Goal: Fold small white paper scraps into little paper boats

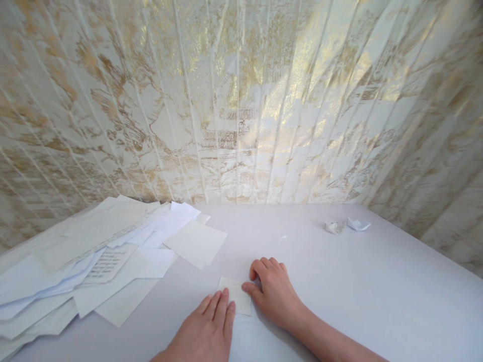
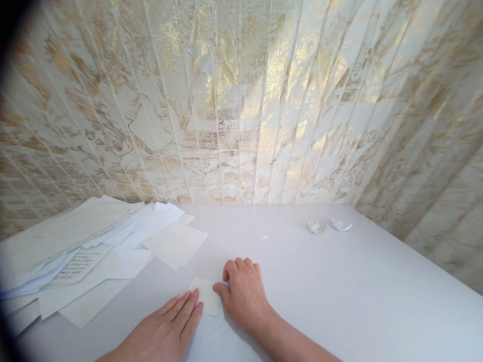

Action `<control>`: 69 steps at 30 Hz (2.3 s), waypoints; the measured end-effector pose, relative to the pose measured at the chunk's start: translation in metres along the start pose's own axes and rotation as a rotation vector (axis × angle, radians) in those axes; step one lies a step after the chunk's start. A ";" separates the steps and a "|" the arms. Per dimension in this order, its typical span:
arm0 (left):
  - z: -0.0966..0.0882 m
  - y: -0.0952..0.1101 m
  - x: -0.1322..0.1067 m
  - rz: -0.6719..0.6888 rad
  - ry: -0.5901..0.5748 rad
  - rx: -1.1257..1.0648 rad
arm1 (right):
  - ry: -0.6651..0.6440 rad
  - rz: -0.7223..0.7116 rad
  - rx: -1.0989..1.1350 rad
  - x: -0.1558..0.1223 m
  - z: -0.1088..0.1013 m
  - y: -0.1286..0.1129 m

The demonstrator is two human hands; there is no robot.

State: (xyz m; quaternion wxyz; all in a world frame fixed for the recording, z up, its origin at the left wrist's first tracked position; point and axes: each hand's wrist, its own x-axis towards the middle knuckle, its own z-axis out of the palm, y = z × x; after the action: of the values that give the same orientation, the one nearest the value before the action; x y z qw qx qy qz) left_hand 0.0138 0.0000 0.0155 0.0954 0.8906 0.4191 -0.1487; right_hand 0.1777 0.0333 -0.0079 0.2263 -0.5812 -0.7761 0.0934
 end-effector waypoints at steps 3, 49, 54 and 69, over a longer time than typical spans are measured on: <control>-0.005 0.004 -0.003 -0.114 -0.003 0.057 | -0.013 0.004 0.016 0.000 0.000 0.001; -0.015 -0.027 0.019 -0.051 0.358 -0.594 | -0.129 -0.140 0.321 -0.011 -0.014 0.003; -0.009 -0.032 0.026 -0.155 0.369 -0.572 | -0.091 -0.065 0.272 -0.012 -0.009 -0.001; -0.008 -0.022 0.023 -0.188 0.361 -0.333 | -0.050 0.011 0.150 -0.012 -0.004 -0.006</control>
State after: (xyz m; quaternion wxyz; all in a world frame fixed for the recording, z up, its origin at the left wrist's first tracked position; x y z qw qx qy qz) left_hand 0.0119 0.0329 0.0142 0.1503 0.8319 0.5288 0.0752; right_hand 0.1772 0.0201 -0.0050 0.2495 -0.5643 -0.7691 0.1669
